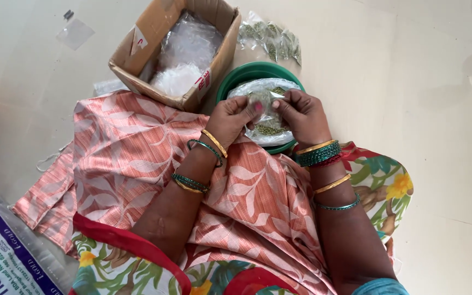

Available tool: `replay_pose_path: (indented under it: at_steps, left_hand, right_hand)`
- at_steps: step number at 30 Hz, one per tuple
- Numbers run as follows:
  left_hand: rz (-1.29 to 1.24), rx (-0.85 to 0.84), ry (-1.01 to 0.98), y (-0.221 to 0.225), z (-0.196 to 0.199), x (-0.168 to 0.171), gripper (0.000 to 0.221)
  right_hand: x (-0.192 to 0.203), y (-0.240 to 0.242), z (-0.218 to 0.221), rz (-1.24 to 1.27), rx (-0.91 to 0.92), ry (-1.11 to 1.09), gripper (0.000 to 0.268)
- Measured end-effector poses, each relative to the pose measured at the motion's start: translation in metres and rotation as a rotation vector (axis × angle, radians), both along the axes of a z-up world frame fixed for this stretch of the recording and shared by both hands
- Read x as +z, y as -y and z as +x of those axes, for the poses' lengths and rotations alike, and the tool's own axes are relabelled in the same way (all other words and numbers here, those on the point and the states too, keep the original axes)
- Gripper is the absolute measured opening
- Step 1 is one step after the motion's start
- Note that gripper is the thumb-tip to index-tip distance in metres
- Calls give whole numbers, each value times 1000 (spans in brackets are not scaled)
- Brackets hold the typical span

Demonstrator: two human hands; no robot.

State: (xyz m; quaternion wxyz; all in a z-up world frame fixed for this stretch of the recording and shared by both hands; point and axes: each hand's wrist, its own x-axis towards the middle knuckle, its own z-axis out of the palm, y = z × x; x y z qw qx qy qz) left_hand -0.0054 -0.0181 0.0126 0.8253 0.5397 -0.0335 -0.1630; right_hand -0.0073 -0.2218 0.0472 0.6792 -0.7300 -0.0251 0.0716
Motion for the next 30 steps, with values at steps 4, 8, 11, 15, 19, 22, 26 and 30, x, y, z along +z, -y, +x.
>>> replay_pose_path:
  at_steps: [4, 8, 11, 15, 19, 22, 26, 30]
  left_hand:
    - [-80, -18, -57, -3, 2, -7, 17]
    - [46, -8, 9, -4, 6, -18, 14]
    - [74, 12, 8, -5, 8, -33, 16]
    - [31, -43, 35, -5, 7, -37, 17]
    - [77, -118, -12, -7, 5, -28, 25]
    - [84, -172, -71, -11, 4, -21, 27]
    - [75, -185, -119, -16, 3, -7, 21]
    - [161, -155, -131, -13, 5, -13, 15]
  right_hand:
    - [-1, 1, 0, -13, 7, 6, 14]
    - [38, -18, -12, -158, -19, 174, 14]
    - [60, -26, -19, -478, 112, 580, 42]
    - [64, -33, -23, -828, 241, 785, 44]
    - [58, -23, -16, -821, 306, 699, 28]
    - [59, -18, -16, -877, 342, 649, 14]
    - [73, -15, -19, -807, 338, 678, 11]
    - [86, -24, -26, -828, 385, 758, 14]
